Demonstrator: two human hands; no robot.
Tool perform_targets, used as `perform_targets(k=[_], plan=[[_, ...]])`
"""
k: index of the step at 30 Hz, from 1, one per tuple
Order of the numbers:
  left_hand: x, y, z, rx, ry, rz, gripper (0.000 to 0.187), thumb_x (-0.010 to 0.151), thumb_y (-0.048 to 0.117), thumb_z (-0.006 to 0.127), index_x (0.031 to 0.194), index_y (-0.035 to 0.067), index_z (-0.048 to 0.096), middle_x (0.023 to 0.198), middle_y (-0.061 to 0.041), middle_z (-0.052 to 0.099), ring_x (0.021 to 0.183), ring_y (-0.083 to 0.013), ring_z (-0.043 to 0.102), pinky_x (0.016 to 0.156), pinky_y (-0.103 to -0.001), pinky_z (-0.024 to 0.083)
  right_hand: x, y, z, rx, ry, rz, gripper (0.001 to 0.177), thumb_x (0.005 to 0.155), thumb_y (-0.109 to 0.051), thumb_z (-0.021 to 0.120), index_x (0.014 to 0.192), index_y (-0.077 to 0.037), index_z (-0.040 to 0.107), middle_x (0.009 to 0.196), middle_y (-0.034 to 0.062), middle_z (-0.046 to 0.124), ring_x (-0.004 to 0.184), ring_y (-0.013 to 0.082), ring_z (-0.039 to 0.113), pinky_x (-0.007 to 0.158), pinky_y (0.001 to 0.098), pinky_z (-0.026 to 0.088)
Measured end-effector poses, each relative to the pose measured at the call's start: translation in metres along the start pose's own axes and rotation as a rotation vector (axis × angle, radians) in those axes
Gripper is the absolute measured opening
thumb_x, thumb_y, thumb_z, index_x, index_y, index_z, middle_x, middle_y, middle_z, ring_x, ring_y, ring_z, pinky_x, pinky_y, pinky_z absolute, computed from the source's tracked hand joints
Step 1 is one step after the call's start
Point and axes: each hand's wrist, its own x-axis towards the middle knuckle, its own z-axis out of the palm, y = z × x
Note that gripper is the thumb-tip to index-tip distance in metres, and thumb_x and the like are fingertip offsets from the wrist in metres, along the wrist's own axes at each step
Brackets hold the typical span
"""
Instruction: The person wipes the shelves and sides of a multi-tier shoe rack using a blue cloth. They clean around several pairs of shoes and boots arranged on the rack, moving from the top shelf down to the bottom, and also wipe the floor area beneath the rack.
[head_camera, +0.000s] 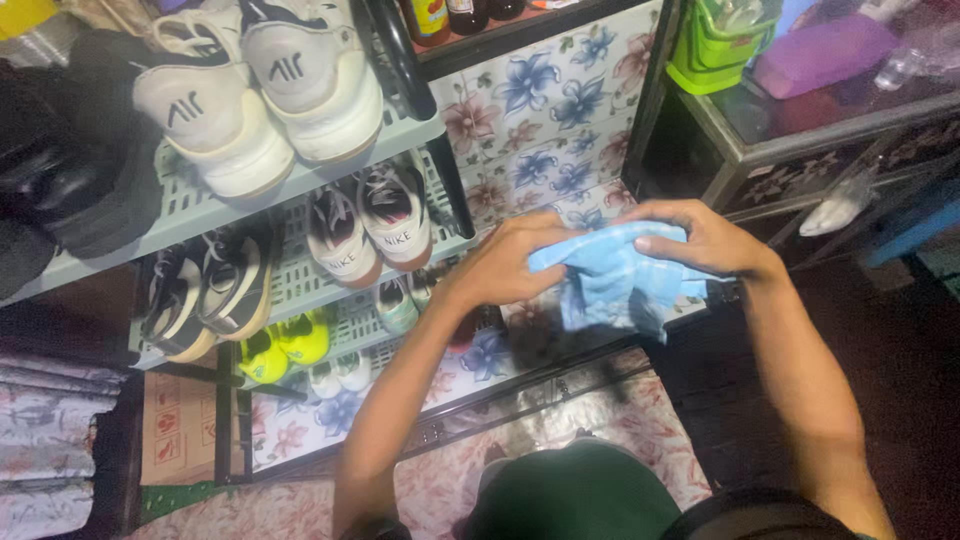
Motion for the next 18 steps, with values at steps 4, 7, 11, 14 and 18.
perform_targets(k=[4,7,11,14,18], plan=[[-0.006,-0.032,0.019,-0.230,0.216,0.073,0.044,0.090,0.018,0.072,0.132,0.004,0.065,0.117,-0.013,0.076,0.107,-0.0179,0.073,0.098,-0.034,0.055,0.001,-0.048,0.034,-0.042,0.449,-0.156,0.046,0.095,-0.013,0.070,0.139,-0.003,0.061,0.142,0.0191,0.064,0.135,0.0295,0.058,0.115,0.0357,0.044],[-0.012,-0.057,0.033,-0.366,0.316,-0.039,0.039,0.095,0.019,0.072,0.129,0.001,0.067,0.114,-0.010,0.077,0.104,-0.0155,0.071,0.095,-0.033,0.056,0.001,-0.072,0.056,-0.364,0.777,-0.374,0.043,0.101,-0.007,0.066,0.143,-0.001,0.059,0.154,0.0209,0.058,0.148,0.0328,0.053,0.126,0.0388,0.039],[-0.018,-0.079,0.060,-0.687,0.347,-0.054,0.042,0.098,0.018,0.069,0.135,0.001,0.063,0.120,-0.008,0.072,0.110,-0.0160,0.065,0.097,-0.034,0.054,0.012,-0.081,0.103,-0.439,0.727,-0.593,0.078,0.081,-0.012,0.078,0.150,0.002,0.044,0.157,0.0321,0.038,0.145,0.0448,0.038,0.121,0.0451,0.032],[-0.021,-0.080,0.080,-0.577,0.389,0.075,0.041,0.102,0.012,0.068,0.140,-0.002,0.062,0.138,-0.015,0.065,0.136,-0.0219,0.049,0.116,-0.038,0.037,0.032,-0.068,0.147,0.072,0.592,-0.702,0.089,0.085,-0.010,0.078,0.158,-0.003,0.027,0.163,0.0265,0.028,0.148,0.0347,0.038,0.123,0.0415,0.033],[-0.043,-0.062,0.052,-0.342,0.503,0.144,0.033,0.101,0.014,0.070,0.131,0.001,0.063,0.132,-0.013,0.060,0.123,-0.0210,0.056,0.109,-0.034,0.044,0.052,-0.043,0.172,0.363,0.630,-0.478,0.086,0.087,-0.004,0.071,0.162,-0.003,0.029,0.149,0.0211,0.052,0.132,0.0217,0.057,0.112,0.0346,0.046]])
